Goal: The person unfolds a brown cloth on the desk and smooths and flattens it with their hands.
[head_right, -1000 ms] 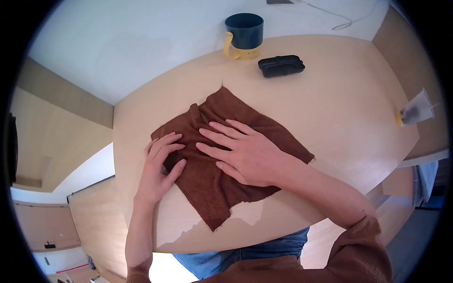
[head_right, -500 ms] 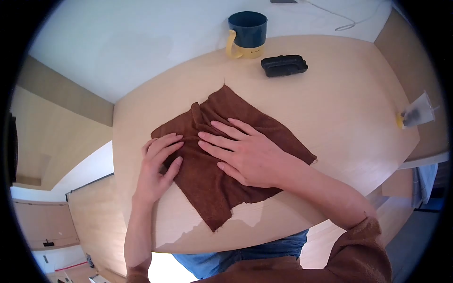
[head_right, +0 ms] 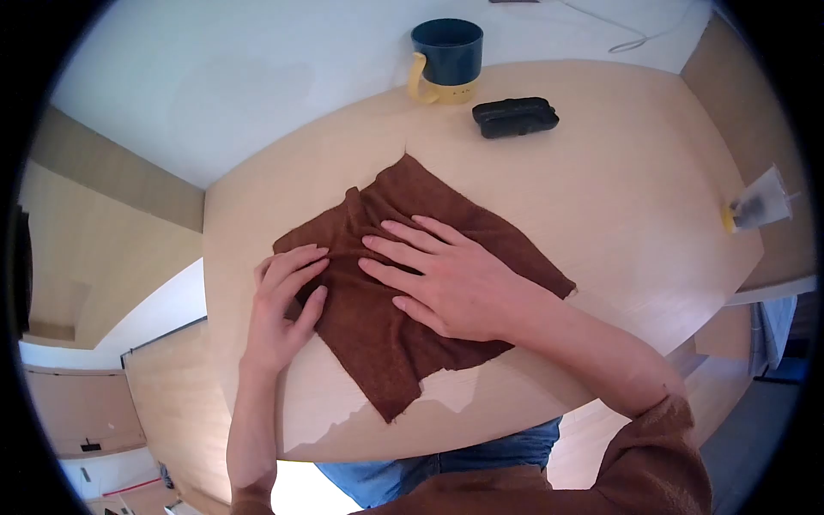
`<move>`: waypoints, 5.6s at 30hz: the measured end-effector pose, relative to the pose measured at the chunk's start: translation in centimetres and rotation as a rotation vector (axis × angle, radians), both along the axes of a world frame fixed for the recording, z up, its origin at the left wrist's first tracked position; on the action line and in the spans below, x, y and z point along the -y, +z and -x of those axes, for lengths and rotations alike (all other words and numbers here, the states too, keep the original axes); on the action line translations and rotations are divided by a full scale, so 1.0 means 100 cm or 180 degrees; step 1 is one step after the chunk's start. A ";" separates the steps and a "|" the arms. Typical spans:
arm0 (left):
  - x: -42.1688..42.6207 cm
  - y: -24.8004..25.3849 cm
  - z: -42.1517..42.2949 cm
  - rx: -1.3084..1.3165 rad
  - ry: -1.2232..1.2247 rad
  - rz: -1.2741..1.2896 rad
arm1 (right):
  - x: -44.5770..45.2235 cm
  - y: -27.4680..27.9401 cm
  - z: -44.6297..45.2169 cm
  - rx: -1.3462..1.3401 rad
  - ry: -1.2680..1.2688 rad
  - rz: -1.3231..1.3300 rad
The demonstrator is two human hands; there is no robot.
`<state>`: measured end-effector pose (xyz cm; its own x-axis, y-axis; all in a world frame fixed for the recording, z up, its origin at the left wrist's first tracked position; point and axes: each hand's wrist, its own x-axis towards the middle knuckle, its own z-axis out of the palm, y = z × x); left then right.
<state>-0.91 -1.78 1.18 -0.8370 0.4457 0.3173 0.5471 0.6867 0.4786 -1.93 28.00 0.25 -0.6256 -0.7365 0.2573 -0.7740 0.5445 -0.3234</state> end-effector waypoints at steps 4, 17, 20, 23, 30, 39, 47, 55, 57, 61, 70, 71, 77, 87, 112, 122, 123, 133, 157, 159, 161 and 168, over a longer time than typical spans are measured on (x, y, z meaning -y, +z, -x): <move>-0.001 -0.001 -0.002 -0.0044 0.0006 0.0001 | -0.001 -0.002 -0.001 -0.0032 -0.0005 0.0077; -0.003 0.002 0.000 -0.0035 0.0119 0.0017 | 0.006 -0.005 0.011 -0.0285 0.0080 0.0327; -0.004 0.002 0.001 -0.0064 0.0133 -0.0034 | 0.006 -0.010 0.008 -0.0319 0.0045 0.0305; -0.003 0.002 -0.002 -0.0049 0.0169 -0.0018 | 0.007 -0.010 0.006 -0.0316 0.0013 0.0265; -0.001 0.001 0.000 -0.0091 0.0289 -0.0070 | 0.007 -0.011 0.006 -0.0235 0.0034 0.0152; -0.002 0.000 -0.001 0.0009 0.0307 -0.0170 | 0.008 -0.007 0.001 -0.0125 -0.0046 0.0071; -0.004 0.002 -0.003 0.0003 0.0307 -0.0079 | 0.008 -0.002 -0.006 -0.0220 -0.0066 -0.0031; -0.005 0.000 -0.002 0.0055 0.0180 -0.0111 | 0.008 -0.004 -0.005 -0.0155 -0.0001 0.0060; -0.004 0.002 -0.002 0.0076 0.0221 -0.0118 | 0.009 -0.005 -0.006 -0.0152 -0.0001 0.0031; -0.006 -0.001 -0.001 0.0068 0.0208 -0.0109 | 0.007 -0.006 -0.006 -0.0199 -0.0035 -0.0019; -0.022 -0.002 0.005 -0.0172 -0.0032 -0.0102 | 0.009 -0.008 -0.005 -0.0048 0.0003 0.0105; -0.028 -0.001 0.008 -0.0213 -0.0143 -0.0044 | 0.010 -0.009 -0.005 -0.0012 0.0005 0.0105; -0.032 0.002 0.009 -0.0166 -0.0411 0.0510 | 0.009 -0.008 -0.006 0.0016 -0.0022 0.0050; -0.033 0.000 0.007 0.0063 -0.0282 0.0246 | 0.011 -0.010 -0.008 -0.0087 0.0005 0.0091; -0.029 -0.001 0.022 -0.0060 -0.0478 0.0092 | 0.009 -0.013 -0.002 -0.0081 0.0125 0.0084; -0.031 0.001 0.015 -0.0017 -0.0420 -0.0454 | 0.008 -0.013 -0.002 -0.0099 0.0158 0.0070; -0.030 0.000 0.017 -0.0023 -0.0408 -0.0509 | 0.008 -0.013 -0.001 -0.0082 0.0162 0.0074; -0.034 -0.004 0.016 -0.0283 -0.0141 -0.0390 | 0.010 -0.012 0.000 -0.0123 0.0256 0.0124; -0.055 -0.013 0.034 -0.0476 -0.0114 -0.0305 | 0.009 -0.008 -0.003 -0.0059 0.0251 0.0119; -0.054 -0.013 0.039 -0.0149 -0.0171 -0.0421 | 0.009 -0.008 -0.003 0.0032 0.0253 0.0136; -0.053 -0.011 0.039 0.0129 -0.0150 -0.0588 | 0.008 -0.008 -0.003 0.0076 0.0238 0.0118; -0.050 -0.012 0.040 0.0393 -0.0045 -0.0583 | 0.010 -0.013 -0.005 -0.0031 0.0166 0.0214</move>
<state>-4.93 3.22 -0.02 -0.8687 0.4019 0.2896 0.4856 0.5749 0.6586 -1.48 26.97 -1.08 -0.5840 -0.7489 0.3131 -0.8040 0.4806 -0.3501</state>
